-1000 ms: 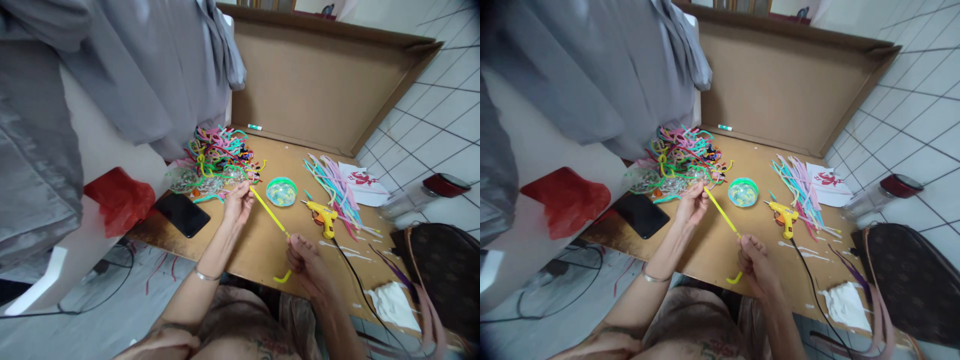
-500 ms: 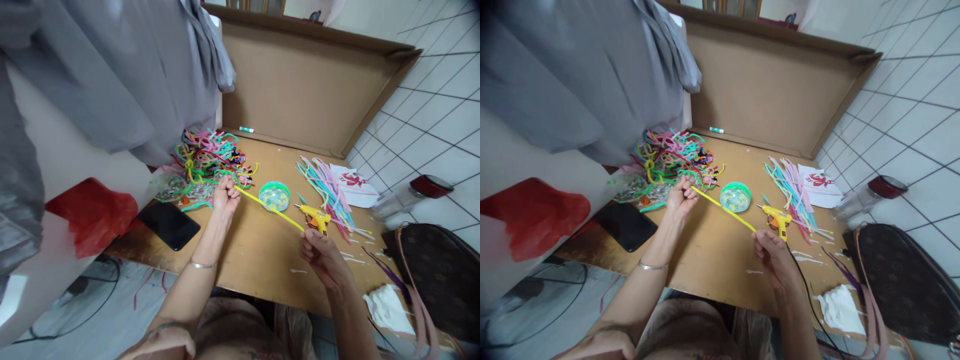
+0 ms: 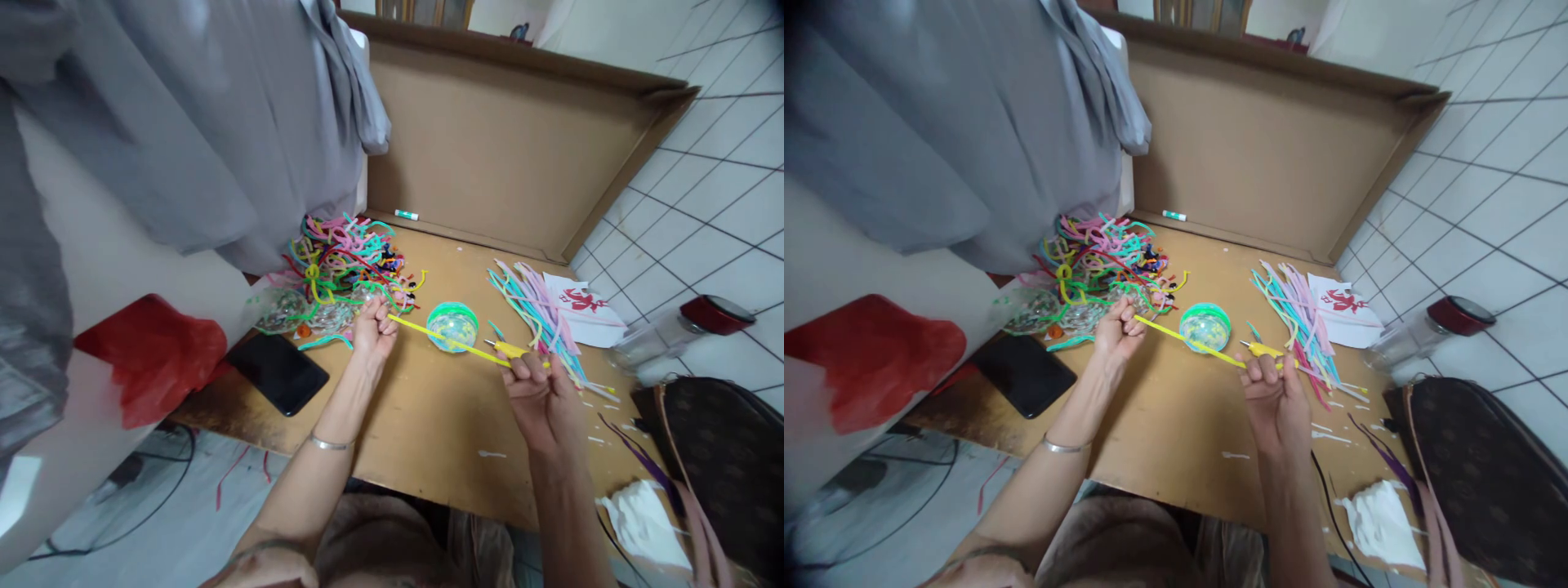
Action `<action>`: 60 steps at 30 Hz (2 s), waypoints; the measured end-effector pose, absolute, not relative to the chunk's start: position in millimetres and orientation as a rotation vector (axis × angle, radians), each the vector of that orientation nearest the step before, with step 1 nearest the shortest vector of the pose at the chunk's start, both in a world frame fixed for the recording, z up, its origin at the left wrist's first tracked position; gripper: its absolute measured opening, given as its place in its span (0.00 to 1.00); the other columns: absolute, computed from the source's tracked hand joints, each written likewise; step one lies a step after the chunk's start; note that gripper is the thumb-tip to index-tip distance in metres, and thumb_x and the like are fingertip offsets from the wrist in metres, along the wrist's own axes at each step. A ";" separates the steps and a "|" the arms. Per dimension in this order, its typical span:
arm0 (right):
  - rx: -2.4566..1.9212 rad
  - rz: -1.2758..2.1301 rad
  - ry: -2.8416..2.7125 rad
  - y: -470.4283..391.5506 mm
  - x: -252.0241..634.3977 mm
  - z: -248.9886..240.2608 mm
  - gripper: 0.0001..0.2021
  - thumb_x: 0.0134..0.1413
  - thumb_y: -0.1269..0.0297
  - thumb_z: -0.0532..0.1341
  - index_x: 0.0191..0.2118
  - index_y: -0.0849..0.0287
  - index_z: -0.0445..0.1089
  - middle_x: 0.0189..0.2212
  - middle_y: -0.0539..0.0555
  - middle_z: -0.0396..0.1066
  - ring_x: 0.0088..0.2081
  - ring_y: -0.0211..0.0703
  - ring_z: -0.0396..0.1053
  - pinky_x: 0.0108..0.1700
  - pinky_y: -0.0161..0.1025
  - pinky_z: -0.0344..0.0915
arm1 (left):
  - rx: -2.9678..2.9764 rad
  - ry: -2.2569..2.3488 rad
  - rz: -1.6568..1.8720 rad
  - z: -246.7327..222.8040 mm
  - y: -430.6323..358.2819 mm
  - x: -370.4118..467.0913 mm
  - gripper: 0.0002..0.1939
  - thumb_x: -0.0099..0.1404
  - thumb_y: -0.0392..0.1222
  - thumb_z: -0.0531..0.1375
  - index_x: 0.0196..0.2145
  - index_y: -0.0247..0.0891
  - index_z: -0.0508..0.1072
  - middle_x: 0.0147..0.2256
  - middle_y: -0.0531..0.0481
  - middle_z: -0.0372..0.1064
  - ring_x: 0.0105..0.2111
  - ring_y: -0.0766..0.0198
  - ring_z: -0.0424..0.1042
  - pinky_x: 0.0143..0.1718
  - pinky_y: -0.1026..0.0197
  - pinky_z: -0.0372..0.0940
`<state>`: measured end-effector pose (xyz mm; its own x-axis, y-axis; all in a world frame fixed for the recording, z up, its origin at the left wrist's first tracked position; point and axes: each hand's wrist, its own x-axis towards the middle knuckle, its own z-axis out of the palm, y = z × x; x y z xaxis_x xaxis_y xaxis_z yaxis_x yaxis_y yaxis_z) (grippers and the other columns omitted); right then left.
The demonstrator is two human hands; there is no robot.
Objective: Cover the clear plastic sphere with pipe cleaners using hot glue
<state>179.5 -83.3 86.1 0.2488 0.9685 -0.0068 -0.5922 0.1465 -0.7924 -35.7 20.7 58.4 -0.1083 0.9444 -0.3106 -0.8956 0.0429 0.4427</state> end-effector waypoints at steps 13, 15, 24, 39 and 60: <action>-1.053 0.907 -1.204 -49.9 142.8 92.2 0.12 0.53 0.58 0.65 0.41 0.52 0.66 0.26 0.47 0.72 0.26 0.38 0.62 0.32 0.36 0.58 | 0.834 0.821 1.631 55.0 2.6 -3.1 0.13 0.49 0.46 0.72 0.29 0.34 0.80 0.20 0.55 0.67 0.18 0.75 0.56 0.20 0.68 0.51; -1.041 0.964 -1.228 -44.0 136.1 84.2 0.09 0.53 0.58 0.65 0.38 0.52 0.67 0.25 0.47 0.71 0.25 0.37 0.61 0.32 0.36 0.58 | 0.919 0.788 1.541 54.5 -1.9 1.0 0.16 0.48 0.50 0.72 0.29 0.35 0.81 0.20 0.54 0.67 0.18 0.74 0.57 0.21 0.67 0.51; -0.873 1.210 -1.162 -38.6 143.2 67.2 0.08 0.53 0.56 0.66 0.35 0.54 0.72 0.26 0.48 0.71 0.26 0.36 0.60 0.30 0.35 0.57 | 0.937 0.623 1.231 55.3 -7.9 0.2 0.24 0.48 0.57 0.72 0.32 0.32 0.81 0.16 0.56 0.61 0.17 0.74 0.54 0.21 0.67 0.48; -0.913 1.119 -1.192 -33.0 136.9 58.4 0.08 0.53 0.57 0.64 0.34 0.54 0.68 0.23 0.46 0.70 0.20 0.33 0.58 0.24 0.33 0.56 | 0.892 0.590 1.187 57.3 -12.3 4.2 0.25 0.47 0.55 0.73 0.35 0.30 0.81 0.18 0.55 0.64 0.18 0.76 0.54 0.21 0.67 0.46; -1.352 -0.085 -1.697 -44.5 127.4 47.9 0.15 0.67 0.59 0.48 0.37 0.56 0.70 0.30 0.56 0.75 0.30 0.43 0.72 0.32 0.39 0.67 | 0.822 0.583 1.180 56.3 -16.4 12.3 0.24 0.47 0.56 0.72 0.32 0.30 0.80 0.16 0.58 0.59 0.18 0.76 0.52 0.22 0.67 0.45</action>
